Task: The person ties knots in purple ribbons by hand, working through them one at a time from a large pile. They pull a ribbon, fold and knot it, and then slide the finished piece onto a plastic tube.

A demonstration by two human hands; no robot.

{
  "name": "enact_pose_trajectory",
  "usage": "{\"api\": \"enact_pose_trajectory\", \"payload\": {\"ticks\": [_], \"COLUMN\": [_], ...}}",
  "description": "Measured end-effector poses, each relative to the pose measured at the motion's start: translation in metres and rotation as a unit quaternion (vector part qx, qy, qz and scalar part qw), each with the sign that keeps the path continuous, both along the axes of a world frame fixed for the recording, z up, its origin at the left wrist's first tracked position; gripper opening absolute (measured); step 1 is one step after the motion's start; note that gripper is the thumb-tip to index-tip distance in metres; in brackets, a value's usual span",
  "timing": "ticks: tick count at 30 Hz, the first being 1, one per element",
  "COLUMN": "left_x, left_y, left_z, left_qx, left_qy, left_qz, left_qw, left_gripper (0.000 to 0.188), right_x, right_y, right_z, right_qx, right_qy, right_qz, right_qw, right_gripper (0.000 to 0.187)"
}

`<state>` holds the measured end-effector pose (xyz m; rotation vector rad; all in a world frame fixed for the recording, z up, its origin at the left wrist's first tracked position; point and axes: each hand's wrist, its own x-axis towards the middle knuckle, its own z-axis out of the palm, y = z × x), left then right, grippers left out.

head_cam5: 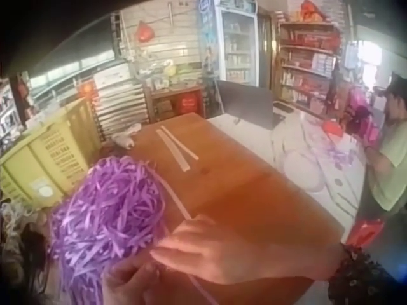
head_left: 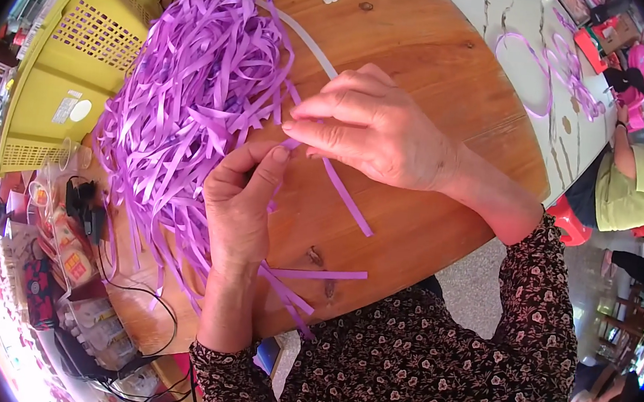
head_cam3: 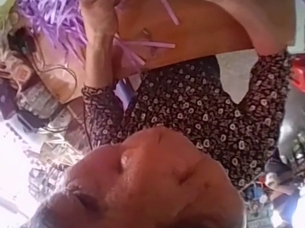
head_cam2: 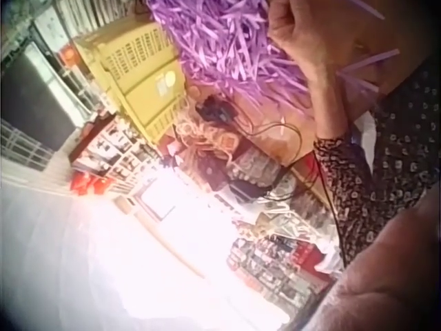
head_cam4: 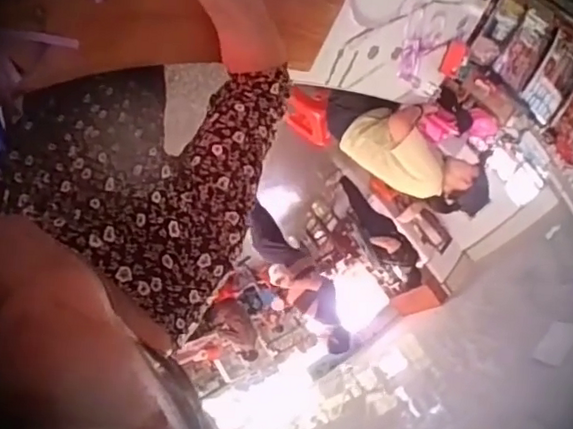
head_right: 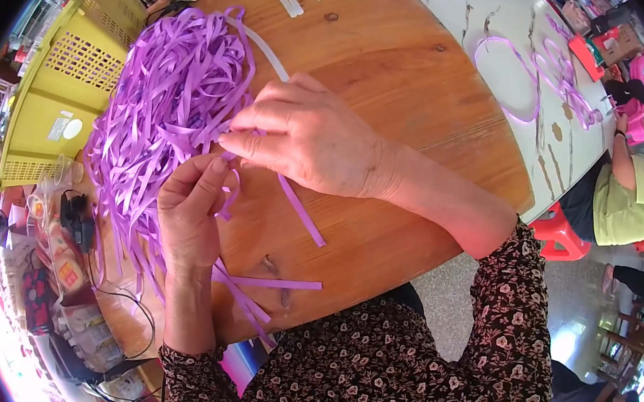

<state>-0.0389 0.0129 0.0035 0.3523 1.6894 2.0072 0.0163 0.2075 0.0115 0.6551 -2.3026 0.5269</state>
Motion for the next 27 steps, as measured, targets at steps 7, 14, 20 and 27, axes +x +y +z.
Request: {"api": "enact_pose_trajectory", "payload": {"ticks": [7, 14, 20, 27], "left_x": [0.003, 0.004, 0.013, 0.021], "left_y": [0.002, 0.002, 0.009, 0.013], "left_z": [0.008, 0.002, -0.003, -0.006], "left_qx": [0.001, 0.031, 0.195, 0.139], "left_qy": [0.013, 0.114, -0.06, 0.008], "left_qz": [-0.018, -0.035, -0.039, 0.027], "left_qw": [1.0, 0.992, 0.978, 0.99], "left_gripper": [0.006, 0.005, 0.01, 0.008], "right_x": [0.006, 0.017, 0.016, 0.014], "right_y": [0.002, -0.005, -0.019, -0.018], "right_z": [0.007, 0.015, 0.002, 0.0], "right_qx": [-0.006, -0.231, -0.594, -0.388], "right_qy": [-0.025, -0.344, -0.385, -0.246], "right_qz": [-0.019, 0.102, 0.167, 0.101], "right_qw": [0.999, 0.904, 0.686, 0.882], "right_gripper": [0.021, 0.012, 0.015, 0.021]}}
